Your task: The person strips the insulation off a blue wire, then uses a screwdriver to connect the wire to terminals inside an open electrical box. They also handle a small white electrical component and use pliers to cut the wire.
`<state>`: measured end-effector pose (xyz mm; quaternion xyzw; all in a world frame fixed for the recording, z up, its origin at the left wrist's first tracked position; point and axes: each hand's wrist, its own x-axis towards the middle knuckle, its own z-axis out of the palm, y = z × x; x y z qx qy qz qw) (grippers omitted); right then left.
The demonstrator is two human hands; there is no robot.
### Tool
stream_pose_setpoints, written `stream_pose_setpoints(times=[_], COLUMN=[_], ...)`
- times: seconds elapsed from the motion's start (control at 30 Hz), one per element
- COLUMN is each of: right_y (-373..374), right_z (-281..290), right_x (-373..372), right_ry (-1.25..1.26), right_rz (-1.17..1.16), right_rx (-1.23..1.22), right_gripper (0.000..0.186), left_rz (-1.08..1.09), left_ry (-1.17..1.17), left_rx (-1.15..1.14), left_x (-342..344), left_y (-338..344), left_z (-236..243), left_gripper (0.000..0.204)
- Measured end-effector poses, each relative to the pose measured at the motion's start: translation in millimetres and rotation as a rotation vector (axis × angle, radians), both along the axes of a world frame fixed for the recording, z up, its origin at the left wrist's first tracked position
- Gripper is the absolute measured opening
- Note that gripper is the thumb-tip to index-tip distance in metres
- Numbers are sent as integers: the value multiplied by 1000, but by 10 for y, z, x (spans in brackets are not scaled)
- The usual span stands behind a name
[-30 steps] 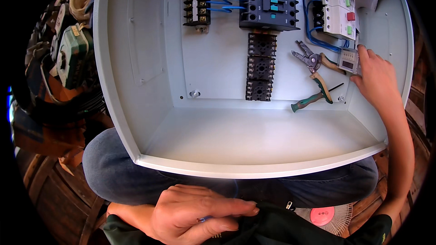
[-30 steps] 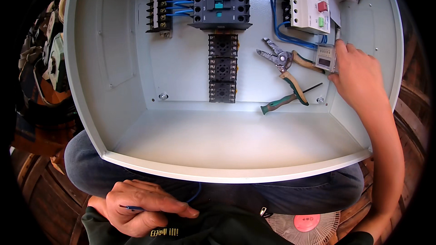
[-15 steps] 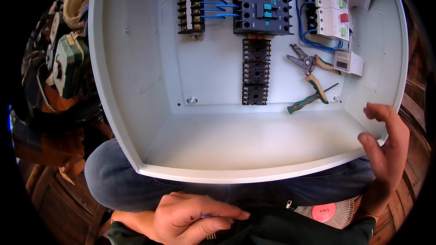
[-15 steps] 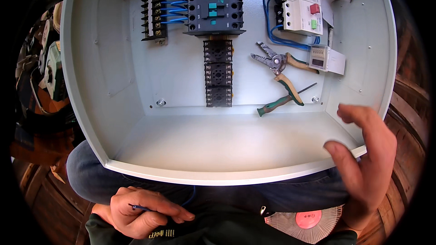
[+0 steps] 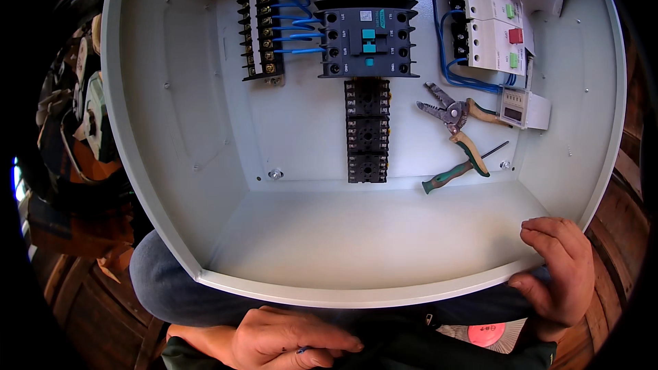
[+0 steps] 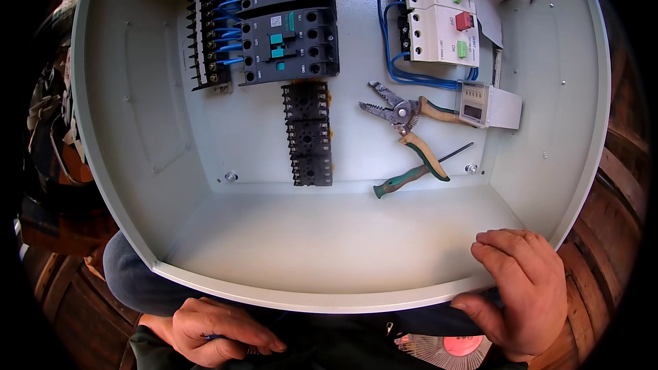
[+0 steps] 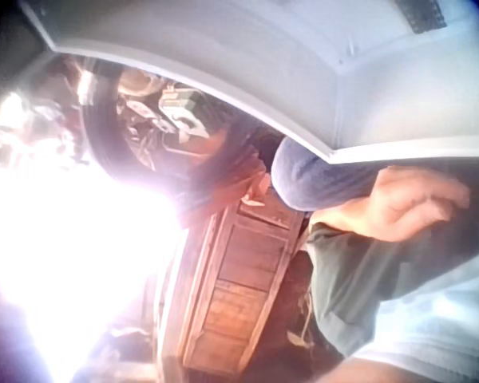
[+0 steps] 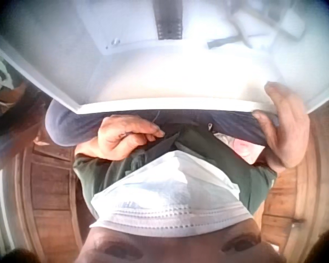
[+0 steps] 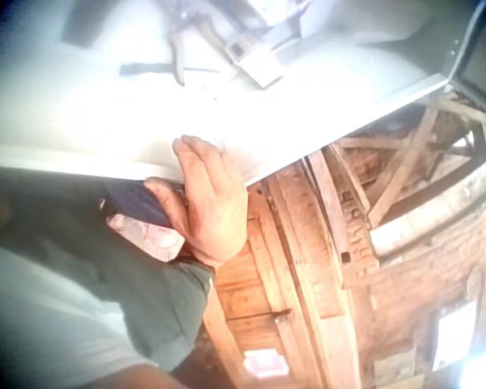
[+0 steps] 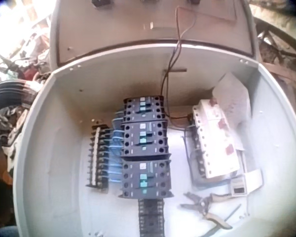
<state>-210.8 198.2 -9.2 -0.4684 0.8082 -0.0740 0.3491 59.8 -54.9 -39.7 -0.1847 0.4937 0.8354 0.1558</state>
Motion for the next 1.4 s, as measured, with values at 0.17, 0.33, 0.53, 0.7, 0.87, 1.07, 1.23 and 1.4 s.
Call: stream_pose_setpoints(times=[0.17,0.33,0.53,0.7,0.87,1.07,1.23,1.4], right_y=[28,-7,-45,-127,-394,-674,-750,-858], right_z=[-23,-11,-33,-237,-647,-1100,-1422,-1086], right_x=[-37,-12,73,57,-55,-49,55,85], right_ry=[-72,-57,-34,-168,-233,187,259,165], right_rz=[-2,-21,-21,-51,57,661,883,686], right_rx=[24,36,-16,-110,-75,173,348,388], right_gripper=[58,57,50,33,23,10,16,14], left_rz=[-7,-158,-46,13,-39,-73,-38,-27], left_ry=[96,115,42,44,187,245,315,312], left_rx=[-7,51,53,79,7,3,5,10], left_x=[-93,-121,-5,106,36,82,122,148], left_y=[-17,-120,9,147,255,371,367,364], left_z=[-46,-104,-30,17,79,65,79,138], left_gripper=[24,30,30,38,34,25,23,21])
